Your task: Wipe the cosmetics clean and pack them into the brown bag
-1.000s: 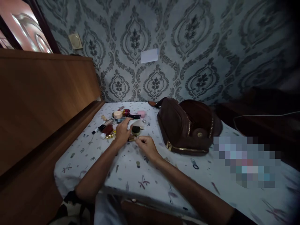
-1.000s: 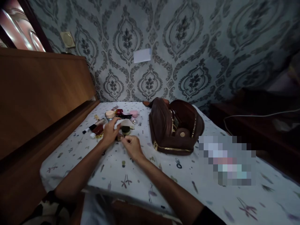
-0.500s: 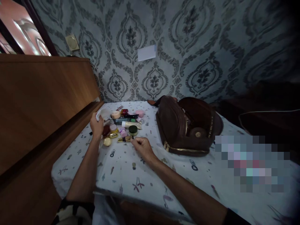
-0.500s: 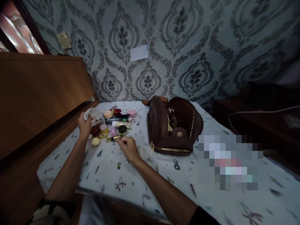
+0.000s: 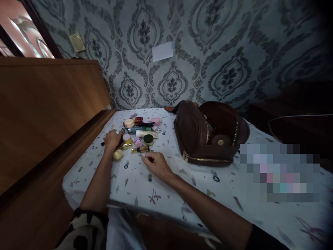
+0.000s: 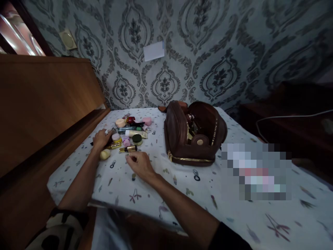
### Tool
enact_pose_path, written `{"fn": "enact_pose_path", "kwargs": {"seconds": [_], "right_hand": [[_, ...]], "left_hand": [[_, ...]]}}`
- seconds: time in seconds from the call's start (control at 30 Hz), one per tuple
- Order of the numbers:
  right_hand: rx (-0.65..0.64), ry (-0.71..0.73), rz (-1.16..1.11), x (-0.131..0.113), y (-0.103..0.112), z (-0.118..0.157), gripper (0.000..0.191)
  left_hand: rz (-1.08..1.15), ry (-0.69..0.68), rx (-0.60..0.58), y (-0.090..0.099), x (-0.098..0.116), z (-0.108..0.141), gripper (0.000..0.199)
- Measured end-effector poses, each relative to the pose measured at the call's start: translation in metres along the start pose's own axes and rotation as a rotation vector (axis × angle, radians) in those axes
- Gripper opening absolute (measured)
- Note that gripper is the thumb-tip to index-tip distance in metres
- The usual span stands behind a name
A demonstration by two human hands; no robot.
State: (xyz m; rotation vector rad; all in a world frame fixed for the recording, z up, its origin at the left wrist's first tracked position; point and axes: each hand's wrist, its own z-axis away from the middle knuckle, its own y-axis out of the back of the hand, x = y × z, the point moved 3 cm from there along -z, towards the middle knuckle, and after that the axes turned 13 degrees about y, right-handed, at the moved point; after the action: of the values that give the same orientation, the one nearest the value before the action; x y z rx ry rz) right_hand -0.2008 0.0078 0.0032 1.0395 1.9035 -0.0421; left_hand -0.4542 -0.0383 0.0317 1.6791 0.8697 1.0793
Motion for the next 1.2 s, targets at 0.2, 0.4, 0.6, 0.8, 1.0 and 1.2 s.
{"fn": "enact_pose_path", "kwargs": {"seconds": [0.2,0.4,0.6,0.8,1.0,1.2], "right_hand": [[-0.323,0.304,0.332,-0.037,-0.030,-0.008,0.015],[-0.544,0.193,0.540,-0.049,-0.081,-0.050,0.031],[-0.577,0.148,0.627,-0.045,-0.104,-0.064,0.028],[-0.389,0.078,0.523,-0.026,-0.082,-0.066,0.029],[-0.050,0.037,0.330,0.009,-0.050,-0.108,0.042],[-0.010,-0.066,0.406,0.023,-0.049,-0.149,0.037]], "left_hand": [[-0.008,0.055,-0.015,-0.001,-0.006,-0.006,0.057],[0.024,0.095,-0.052,0.000,-0.015,-0.011,0.059],[0.043,0.100,-0.048,0.000,-0.019,-0.013,0.055],[0.060,0.092,-0.053,0.001,-0.022,-0.013,0.050],[0.075,0.106,-0.045,0.002,-0.022,-0.010,0.044],[0.093,0.096,-0.066,0.002,-0.023,-0.012,0.046]]}}
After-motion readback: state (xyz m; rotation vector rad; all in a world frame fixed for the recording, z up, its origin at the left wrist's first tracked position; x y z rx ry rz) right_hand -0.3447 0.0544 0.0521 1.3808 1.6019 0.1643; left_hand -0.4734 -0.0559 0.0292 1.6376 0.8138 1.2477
